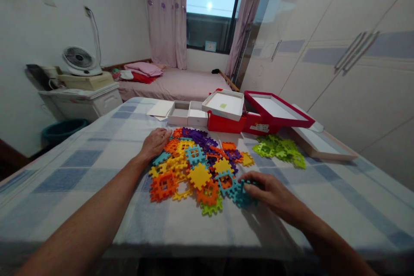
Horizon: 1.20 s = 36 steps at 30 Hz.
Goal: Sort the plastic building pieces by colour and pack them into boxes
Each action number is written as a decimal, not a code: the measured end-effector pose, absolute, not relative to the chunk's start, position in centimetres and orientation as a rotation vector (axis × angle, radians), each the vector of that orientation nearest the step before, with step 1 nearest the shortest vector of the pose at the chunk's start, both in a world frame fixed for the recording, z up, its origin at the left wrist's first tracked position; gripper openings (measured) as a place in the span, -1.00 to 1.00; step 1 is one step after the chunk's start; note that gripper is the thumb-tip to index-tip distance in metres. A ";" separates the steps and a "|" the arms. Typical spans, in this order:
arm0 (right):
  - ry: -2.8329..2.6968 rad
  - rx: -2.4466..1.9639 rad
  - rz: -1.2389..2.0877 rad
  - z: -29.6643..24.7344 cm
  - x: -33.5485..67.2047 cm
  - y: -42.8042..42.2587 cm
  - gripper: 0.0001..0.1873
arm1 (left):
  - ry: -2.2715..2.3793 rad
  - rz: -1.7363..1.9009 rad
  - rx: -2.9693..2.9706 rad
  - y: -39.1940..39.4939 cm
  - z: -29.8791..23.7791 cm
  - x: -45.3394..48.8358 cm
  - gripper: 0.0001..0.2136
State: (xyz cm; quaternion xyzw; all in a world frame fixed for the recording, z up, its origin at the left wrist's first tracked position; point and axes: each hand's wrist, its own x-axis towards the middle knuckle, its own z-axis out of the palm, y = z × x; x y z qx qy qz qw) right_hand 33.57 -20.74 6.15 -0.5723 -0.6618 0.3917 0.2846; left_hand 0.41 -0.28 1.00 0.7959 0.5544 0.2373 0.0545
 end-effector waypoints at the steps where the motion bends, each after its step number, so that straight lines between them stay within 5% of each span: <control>1: -1.795 -1.582 0.972 5.5 33.1 -21.6 -0.77 | 1.687 0.731 2.413 -0.3 1.0 0.4 -0.47; 7: -1.855 -1.632 0.478 2.5 32.0 -22.7 -0.83 | 1.710 0.729 2.399 -0.3 0.9 0.5 -0.48; 14: -1.743 -1.737 0.437 2.5 31.4 -23.4 -0.75 | 1.738 0.714 2.377 -0.5 1.1 0.6 -0.48; 20: -1.573 -1.768 0.420 1.6 32.3 -23.9 -0.40 | 1.705 0.714 2.420 -0.7 1.3 0.7 -0.51; 28: -1.453 -1.780 0.589 4.9 31.3 -23.7 -0.39 | 1.690 0.661 2.539 -0.7 1.4 0.6 -0.53; 36: -1.608 -1.769 0.521 2.8 28.9 -22.1 -0.50 | 1.732 0.723 2.467 -0.6 1.0 0.6 -0.50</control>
